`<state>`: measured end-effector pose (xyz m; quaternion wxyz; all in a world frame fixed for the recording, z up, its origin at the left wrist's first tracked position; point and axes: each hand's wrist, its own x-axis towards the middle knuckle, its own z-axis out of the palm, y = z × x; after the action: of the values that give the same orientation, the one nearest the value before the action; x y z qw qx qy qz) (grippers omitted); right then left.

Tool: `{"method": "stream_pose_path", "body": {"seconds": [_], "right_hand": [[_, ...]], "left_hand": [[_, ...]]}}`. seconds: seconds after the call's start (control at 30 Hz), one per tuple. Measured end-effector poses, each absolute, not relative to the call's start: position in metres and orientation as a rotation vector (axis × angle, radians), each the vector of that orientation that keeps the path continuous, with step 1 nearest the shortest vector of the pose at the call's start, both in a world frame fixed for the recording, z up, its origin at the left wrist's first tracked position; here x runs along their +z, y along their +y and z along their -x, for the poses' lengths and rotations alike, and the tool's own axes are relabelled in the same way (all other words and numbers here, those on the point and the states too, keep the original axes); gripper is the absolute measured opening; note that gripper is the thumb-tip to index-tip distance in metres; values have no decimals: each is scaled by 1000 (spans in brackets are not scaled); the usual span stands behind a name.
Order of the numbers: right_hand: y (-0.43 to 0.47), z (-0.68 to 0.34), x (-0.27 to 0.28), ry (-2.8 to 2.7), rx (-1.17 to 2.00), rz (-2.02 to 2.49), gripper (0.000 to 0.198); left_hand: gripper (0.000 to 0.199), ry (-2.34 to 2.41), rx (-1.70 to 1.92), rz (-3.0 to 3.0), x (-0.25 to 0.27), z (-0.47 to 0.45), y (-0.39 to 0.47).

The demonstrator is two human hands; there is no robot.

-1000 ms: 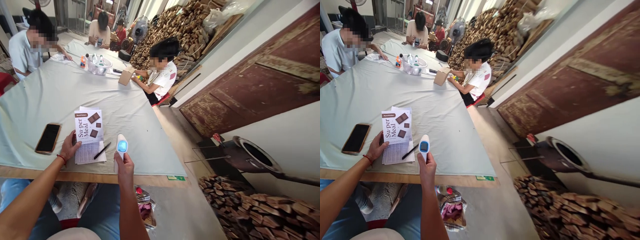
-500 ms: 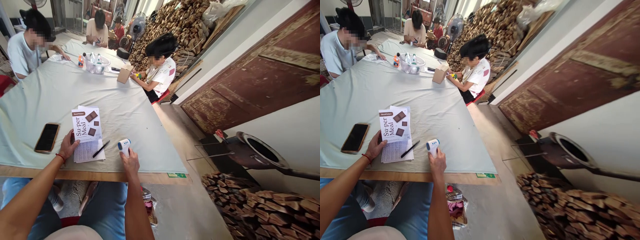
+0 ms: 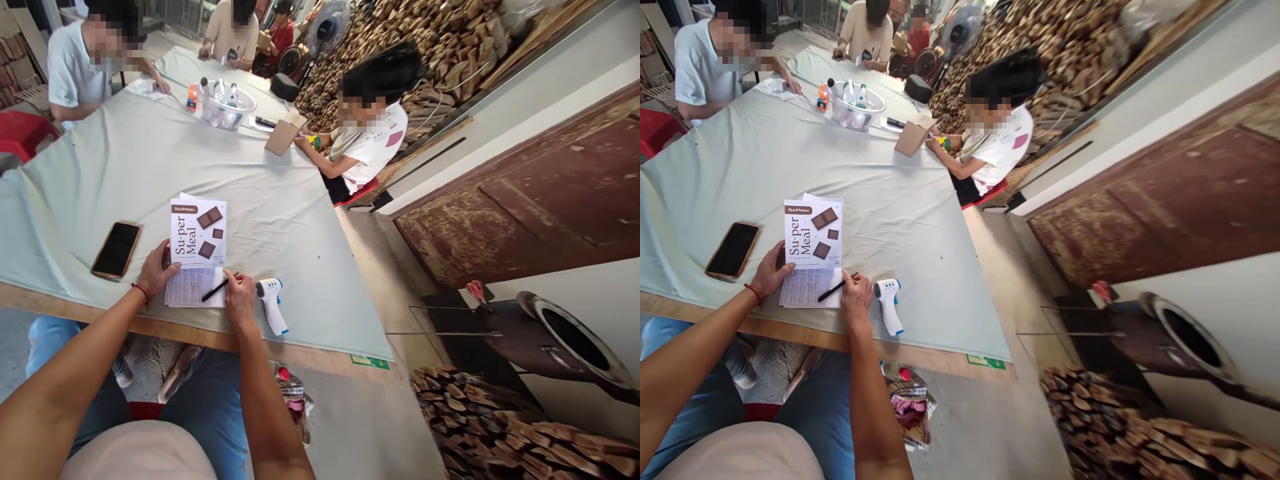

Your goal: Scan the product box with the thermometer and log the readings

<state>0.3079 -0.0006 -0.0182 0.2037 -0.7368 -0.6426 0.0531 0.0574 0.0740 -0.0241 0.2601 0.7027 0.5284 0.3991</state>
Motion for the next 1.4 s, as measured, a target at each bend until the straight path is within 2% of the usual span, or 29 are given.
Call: {"method": "stream_pose_path", "body": {"seconds": [0.17,0.3,0.5,0.63,0.87,1.4], "right_hand": [[-11,-329,-11,-1947,224,2080,26],[-29,-342,-4,-1858,377,1907,16],[-51,-295,-13,-1133,631,1508,21],[-54,-264,-24,-1113,834,1345,20],[-55,-258,-34,-1139,703,1507,16],[-54,-257,-39,-1281,669,1551,18]], "left_hand": [[73,1424,1061,-1928,-20,-59,71],[72,1427,1042,-1924,-18,-61,69],[72,1415,1045,-1934,-14,-62,68],[72,1413,1035,-1932,-13,-62,67],[72,1429,1054,-1918,-14,-63,67],[70,1408,1061,-1930,-14,-62,68]]}}
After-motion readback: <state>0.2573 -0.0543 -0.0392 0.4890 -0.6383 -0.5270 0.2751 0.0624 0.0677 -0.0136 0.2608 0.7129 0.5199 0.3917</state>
